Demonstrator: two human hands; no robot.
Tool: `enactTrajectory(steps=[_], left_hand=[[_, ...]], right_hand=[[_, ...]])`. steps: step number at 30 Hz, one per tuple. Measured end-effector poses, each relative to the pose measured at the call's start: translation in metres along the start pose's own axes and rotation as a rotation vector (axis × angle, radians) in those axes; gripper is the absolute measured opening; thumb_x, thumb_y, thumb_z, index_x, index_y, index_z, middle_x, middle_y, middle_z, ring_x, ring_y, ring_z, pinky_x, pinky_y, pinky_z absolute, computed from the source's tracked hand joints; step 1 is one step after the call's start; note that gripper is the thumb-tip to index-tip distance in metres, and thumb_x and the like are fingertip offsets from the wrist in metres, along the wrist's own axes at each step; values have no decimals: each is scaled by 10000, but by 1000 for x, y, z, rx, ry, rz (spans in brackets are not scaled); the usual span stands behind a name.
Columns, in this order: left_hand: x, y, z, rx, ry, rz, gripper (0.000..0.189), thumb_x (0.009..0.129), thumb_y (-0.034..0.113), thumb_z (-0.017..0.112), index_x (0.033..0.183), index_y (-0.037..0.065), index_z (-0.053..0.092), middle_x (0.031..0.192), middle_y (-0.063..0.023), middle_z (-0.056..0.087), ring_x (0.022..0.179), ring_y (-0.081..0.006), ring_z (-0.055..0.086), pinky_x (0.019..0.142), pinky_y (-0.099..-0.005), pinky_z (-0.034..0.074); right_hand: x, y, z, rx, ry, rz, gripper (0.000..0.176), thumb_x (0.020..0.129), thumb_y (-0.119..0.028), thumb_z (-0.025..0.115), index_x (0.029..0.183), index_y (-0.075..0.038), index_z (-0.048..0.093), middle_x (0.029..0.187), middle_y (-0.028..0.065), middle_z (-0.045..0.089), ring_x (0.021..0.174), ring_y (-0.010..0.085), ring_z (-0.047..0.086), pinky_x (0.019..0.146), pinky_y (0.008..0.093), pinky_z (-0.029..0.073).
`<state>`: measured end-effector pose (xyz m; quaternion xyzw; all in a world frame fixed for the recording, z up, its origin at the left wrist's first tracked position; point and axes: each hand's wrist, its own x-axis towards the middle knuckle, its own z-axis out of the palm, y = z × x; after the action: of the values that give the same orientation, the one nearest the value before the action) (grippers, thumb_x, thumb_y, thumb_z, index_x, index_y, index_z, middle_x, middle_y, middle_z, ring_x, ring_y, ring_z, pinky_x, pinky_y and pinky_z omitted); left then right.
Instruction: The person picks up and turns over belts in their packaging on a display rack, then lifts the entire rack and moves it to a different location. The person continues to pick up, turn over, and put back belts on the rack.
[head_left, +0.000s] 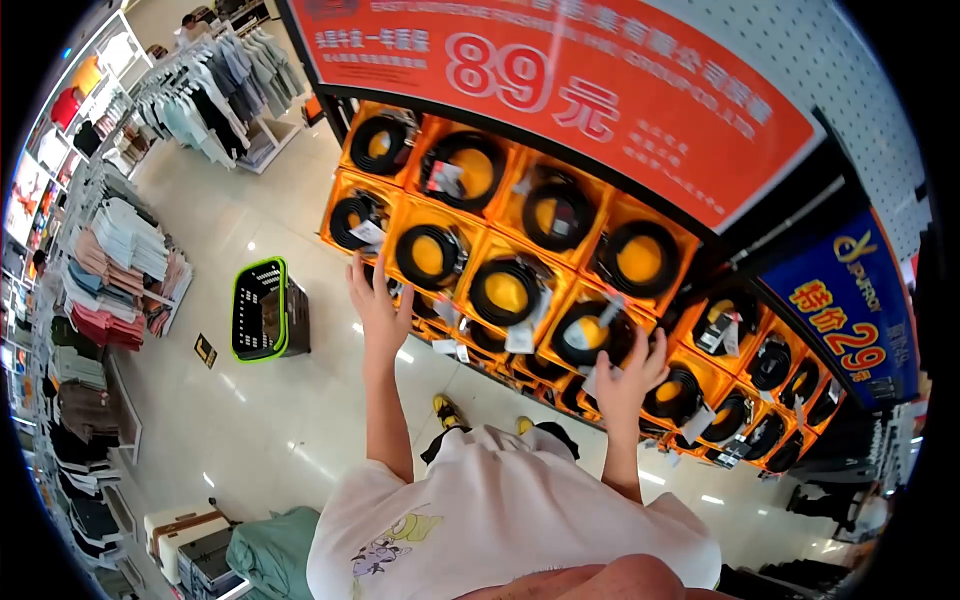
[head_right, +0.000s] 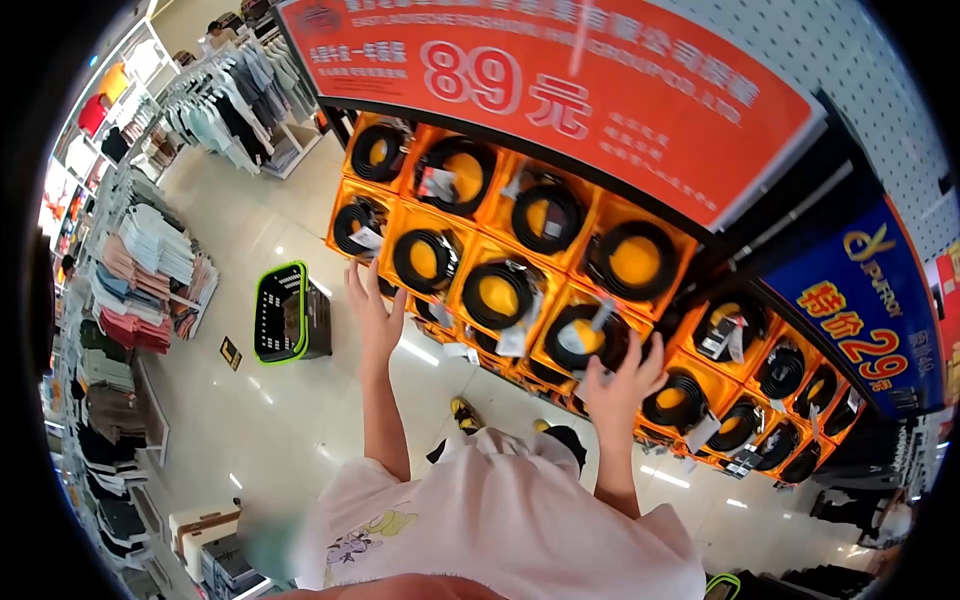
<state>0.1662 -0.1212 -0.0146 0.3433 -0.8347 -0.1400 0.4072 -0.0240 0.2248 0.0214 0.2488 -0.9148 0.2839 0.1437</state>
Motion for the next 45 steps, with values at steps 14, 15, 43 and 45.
enactTrajectory(steps=[14, 15, 43, 45], left_hand=[[36, -69, 21, -42, -149, 46, 554, 931, 325, 742, 1429, 124, 604, 1638, -146, 388, 1489, -591, 208, 1199, -618, 273], [37, -72, 17, -43, -167, 57, 541, 933, 324, 740, 1421, 126, 615, 1635, -144, 394, 1489, -584, 217, 1197, -611, 281], [204, -216, -17, -382, -659, 473, 605, 905, 178, 738, 1470, 88, 542, 1586, -240, 385, 1486, -542, 282, 1181, -572, 344], [204, -223, -16, -426, -683, 471, 609, 902, 213, 744, 1472, 117, 551, 1596, -221, 381, 1493, -548, 264, 1168, -580, 367]], right_hand=[[52, -209, 110, 50, -44, -221, 655, 945, -299, 719, 1513, -99, 464, 1676, 232, 180, 1550, 492, 121, 1194, 692, 158], [52, -217, 124, 56, -72, -245, 657, 941, -296, 722, 1511, -97, 464, 1677, 234, 179, 1549, 496, 124, 1192, 687, 174], [82, -302, 222, -279, 301, -29, 294, 795, -202, 705, 1041, -44, 678, 1558, 156, 457, 1448, 414, 389, 1143, 560, 297], [82, -307, 222, -279, 285, -11, 278, 803, -192, 708, 1033, -38, 678, 1567, 157, 445, 1458, 410, 373, 1158, 568, 280]])
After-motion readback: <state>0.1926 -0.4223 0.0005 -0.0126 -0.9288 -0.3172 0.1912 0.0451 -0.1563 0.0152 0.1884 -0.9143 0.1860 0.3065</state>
